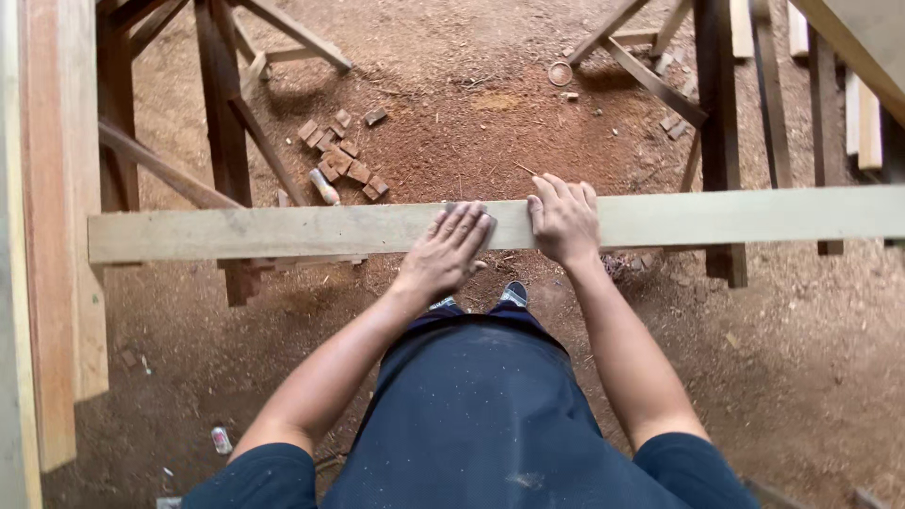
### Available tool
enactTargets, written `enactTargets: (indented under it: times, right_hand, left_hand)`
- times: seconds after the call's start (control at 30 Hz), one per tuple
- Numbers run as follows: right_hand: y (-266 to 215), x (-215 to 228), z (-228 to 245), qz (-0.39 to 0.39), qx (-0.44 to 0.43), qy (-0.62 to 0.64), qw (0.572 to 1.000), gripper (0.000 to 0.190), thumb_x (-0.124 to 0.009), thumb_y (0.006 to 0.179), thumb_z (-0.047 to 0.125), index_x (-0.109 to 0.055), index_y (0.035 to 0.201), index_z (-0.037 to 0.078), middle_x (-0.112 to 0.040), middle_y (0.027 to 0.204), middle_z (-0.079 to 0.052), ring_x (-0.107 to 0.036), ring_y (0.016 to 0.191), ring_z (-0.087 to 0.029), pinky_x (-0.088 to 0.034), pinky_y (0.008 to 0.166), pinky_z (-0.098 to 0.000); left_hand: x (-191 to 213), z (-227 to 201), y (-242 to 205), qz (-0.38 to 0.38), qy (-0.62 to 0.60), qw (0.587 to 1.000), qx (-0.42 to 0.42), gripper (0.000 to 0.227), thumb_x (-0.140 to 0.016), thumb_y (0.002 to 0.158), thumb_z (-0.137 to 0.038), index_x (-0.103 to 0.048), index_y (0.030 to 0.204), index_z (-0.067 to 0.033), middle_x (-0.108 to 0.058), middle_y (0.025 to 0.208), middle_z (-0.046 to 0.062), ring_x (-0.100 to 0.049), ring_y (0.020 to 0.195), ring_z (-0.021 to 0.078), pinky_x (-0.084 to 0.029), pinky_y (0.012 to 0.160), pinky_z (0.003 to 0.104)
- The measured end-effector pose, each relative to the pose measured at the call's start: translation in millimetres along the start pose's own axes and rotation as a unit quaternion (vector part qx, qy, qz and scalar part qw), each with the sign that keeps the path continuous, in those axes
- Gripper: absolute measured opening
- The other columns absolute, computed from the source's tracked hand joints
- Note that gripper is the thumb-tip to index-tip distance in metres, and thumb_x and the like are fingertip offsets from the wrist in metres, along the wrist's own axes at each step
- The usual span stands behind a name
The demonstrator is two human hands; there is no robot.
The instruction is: The person sands a long piece of wood using a small block of sandpaper, moving along the length of the board and cleaning the edges.
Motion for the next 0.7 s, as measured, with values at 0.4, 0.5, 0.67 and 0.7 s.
enactTargets:
  times: [0.4, 0.5, 0.67, 0.7]
  right_hand:
    - [9, 17, 12, 0.020, 0.048, -0.067, 0.996, 0.036, -0.046, 0.107, 0.031, -0.069, 0.088, 0.011, -0.073, 0.087, -0.009, -0.067, 0.085, -0.028, -0.048, 0.086, -0.0431]
    - [20, 12, 0, 0.223, 0.002, -0.091, 0.971, 0.047, -0.036, 0.115, 0.030, -0.068, 0.087, 0.009, -0.072, 0.078, -0.010, -0.070, 0.067, -0.027, -0.056, 0.068, -0.0399]
    - [20, 18, -3, 0.060, 0.093, -0.001, 0.994, 0.040, -0.045, 0.106, 0.030, -0.070, 0.082, 0.009, -0.073, 0.078, -0.015, -0.070, 0.071, -0.032, -0.055, 0.070, -0.0440]
    - [20, 15, -5, 0.081, 0.069, -0.005, 0.994, 0.040, -0.045, 0.106, 0.030, -0.070, 0.084, 0.008, -0.073, 0.081, -0.016, -0.070, 0.071, -0.032, -0.055, 0.071, -0.0443]
  left_hand:
    - [8, 22, -38, -0.147, 0.041, 0.940, 0.305, 0.072, -0.022, 0.107, -0.043, -0.005, 0.156, 0.0077, -0.006, 0.167, 0.027, -0.009, 0.157, 0.0393, -0.006, 0.130, 0.044]
    - [-3, -13, -12, 0.036, 0.204, 0.944, 0.256, 0.066, -0.018, 0.109, -0.029, -0.004, 0.161, 0.0076, -0.002, 0.169, 0.028, -0.004, 0.157, 0.0391, -0.003, 0.128, 0.044]
    - [-16, -47, 23, 0.051, -0.011, 0.982, 0.184, 0.067, -0.017, 0.104, -0.037, -0.003, 0.160, -0.0028, -0.004, 0.167, 0.019, -0.003, 0.155, 0.0322, -0.001, 0.127, 0.043]
    - [-19, -24, 5, 0.012, 0.026, 0.972, 0.234, 0.066, -0.017, 0.106, -0.039, -0.004, 0.159, -0.0024, -0.005, 0.168, 0.018, -0.004, 0.155, 0.0309, -0.002, 0.127, 0.042]
Point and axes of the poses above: each hand's wrist, its own y-axis towards the middle knuckle, its own x-axis out of the back of the hand, z = x × y, the point moved 3 cm from there along y, towards the middle knuckle
